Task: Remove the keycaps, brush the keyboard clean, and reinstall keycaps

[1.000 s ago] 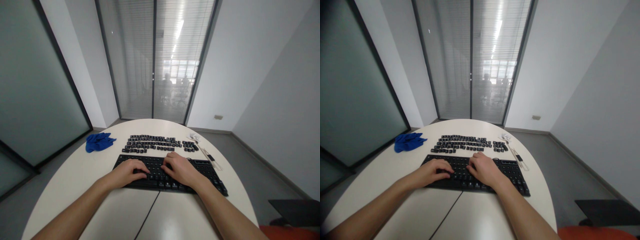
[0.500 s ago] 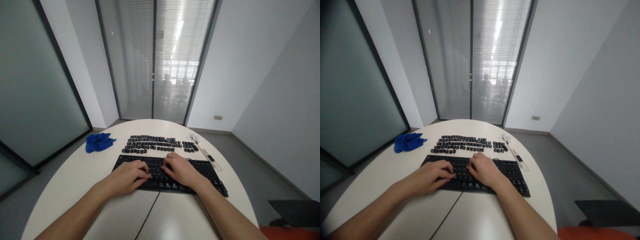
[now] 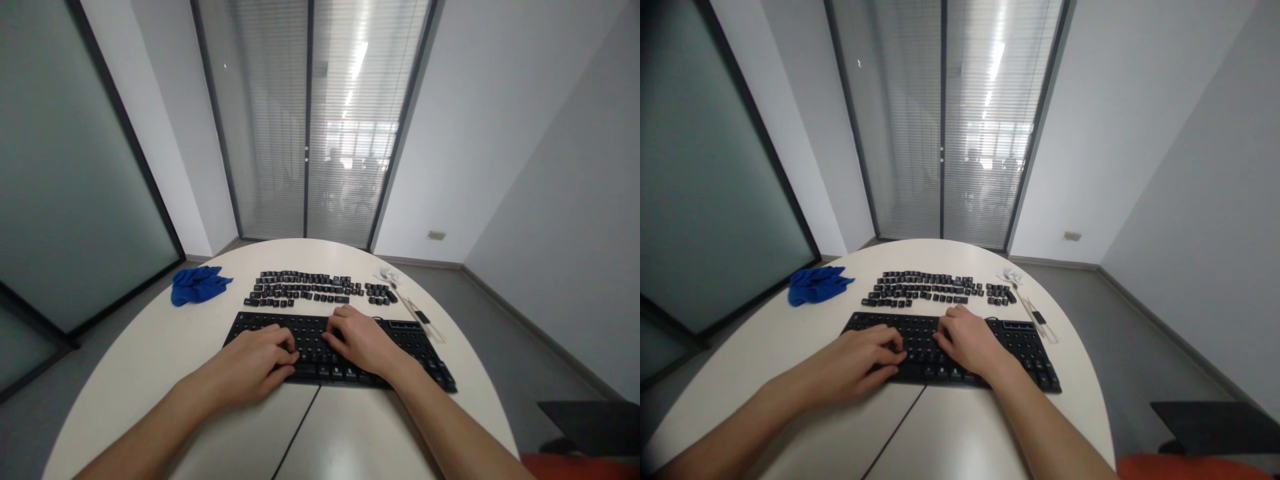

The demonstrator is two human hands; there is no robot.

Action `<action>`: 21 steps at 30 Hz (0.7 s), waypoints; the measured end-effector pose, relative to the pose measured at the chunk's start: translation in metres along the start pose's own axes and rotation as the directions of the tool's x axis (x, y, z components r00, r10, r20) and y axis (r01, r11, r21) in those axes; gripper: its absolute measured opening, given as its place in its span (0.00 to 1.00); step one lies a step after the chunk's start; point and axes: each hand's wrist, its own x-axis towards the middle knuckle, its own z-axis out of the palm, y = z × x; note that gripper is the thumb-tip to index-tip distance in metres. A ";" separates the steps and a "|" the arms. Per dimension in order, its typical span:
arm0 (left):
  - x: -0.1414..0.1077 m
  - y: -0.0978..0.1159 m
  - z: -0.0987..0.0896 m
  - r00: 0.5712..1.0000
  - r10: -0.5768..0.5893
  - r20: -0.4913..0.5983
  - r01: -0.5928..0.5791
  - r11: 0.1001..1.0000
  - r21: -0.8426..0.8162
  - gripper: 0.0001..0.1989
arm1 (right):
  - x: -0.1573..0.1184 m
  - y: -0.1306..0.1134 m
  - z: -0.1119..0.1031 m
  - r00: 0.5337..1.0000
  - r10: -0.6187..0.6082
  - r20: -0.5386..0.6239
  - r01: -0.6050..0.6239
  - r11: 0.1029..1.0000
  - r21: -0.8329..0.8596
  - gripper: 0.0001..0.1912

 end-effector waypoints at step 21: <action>0.012 -0.051 0.029 0.914 -0.165 -0.371 0.174 0.985 -0.010 0.11 | -0.001 -0.002 0.000 1.000 -0.007 0.006 0.007 1.000 -0.007 0.07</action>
